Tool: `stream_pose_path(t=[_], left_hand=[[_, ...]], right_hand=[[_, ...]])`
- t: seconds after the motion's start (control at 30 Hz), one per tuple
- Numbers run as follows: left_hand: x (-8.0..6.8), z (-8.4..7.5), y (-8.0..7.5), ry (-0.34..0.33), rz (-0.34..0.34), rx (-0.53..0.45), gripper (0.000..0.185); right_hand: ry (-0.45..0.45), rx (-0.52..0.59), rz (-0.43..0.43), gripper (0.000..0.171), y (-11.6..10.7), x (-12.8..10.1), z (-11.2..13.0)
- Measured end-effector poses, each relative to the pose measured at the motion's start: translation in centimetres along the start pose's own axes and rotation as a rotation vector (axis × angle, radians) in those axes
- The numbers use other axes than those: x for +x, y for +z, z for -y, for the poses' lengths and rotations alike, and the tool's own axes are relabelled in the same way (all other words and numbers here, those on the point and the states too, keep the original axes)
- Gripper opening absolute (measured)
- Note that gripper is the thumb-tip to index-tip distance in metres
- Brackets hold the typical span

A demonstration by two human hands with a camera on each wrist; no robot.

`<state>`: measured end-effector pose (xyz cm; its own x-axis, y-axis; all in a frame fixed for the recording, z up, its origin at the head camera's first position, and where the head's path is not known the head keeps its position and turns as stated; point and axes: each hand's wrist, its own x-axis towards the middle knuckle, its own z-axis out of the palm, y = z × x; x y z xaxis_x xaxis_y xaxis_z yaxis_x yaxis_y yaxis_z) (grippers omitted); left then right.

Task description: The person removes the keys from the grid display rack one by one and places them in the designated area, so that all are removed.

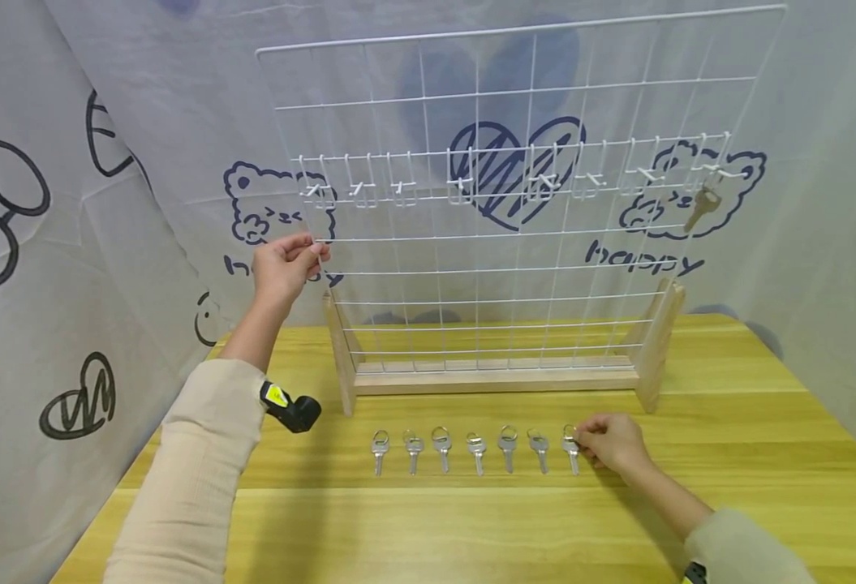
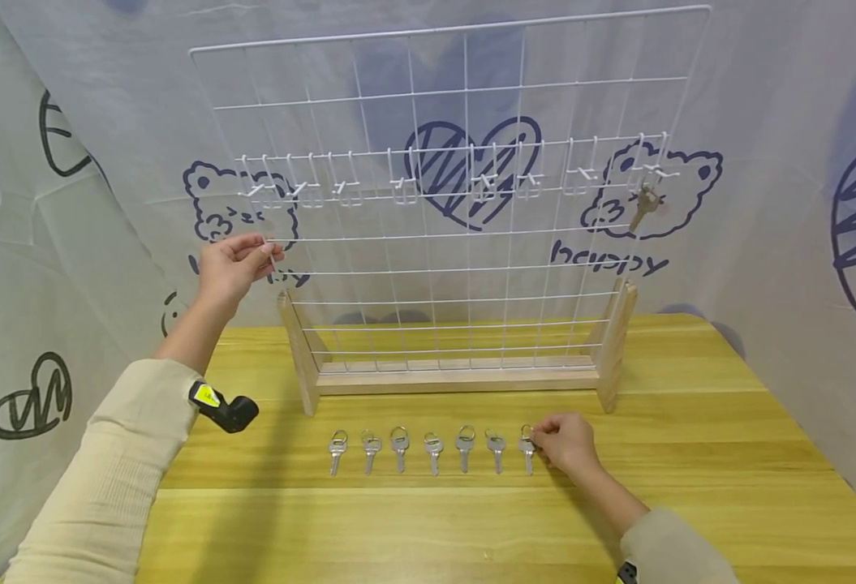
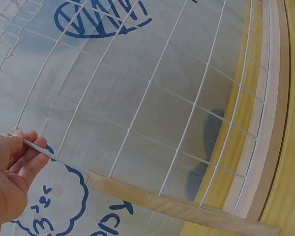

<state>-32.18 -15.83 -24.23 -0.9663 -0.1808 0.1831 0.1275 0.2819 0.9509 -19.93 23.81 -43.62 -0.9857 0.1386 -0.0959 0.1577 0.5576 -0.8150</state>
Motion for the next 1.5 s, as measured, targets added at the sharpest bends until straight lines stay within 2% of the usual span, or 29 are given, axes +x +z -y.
stream_pose_path(t=[0.2,0.47,1.0,1.17,1.37,1.5], left_hand=[[0.0,0.0,0.0,-0.002,0.003,-0.01,0.031],[0.1,0.0,0.0,0.009,0.002,-0.018,0.031],[0.1,0.0,-0.1,0.0,0.006,0.001,0.03],[0.1,0.1,0.0,0.009,0.007,-0.01,0.03],[0.1,0.1,-0.1,0.033,0.0,-0.02,0.029],[0.1,0.1,-0.1,0.034,0.001,-0.024,0.029]], right_hand=[[-0.003,-0.01,0.003,0.012,0.1,0.0,0.0],[0.039,-0.005,0.046,0.013,0.1,0.6,-0.2],[-0.013,-0.06,0.086,0.02,-0.2,1.1,-0.6],[-0.024,-0.081,0.12,0.025,-0.8,1.3,-0.6],[-0.147,-0.05,0.125,0.028,-3.2,1.9,0.8],[-0.233,-0.056,0.042,0.028,-5.1,2.1,2.8]])
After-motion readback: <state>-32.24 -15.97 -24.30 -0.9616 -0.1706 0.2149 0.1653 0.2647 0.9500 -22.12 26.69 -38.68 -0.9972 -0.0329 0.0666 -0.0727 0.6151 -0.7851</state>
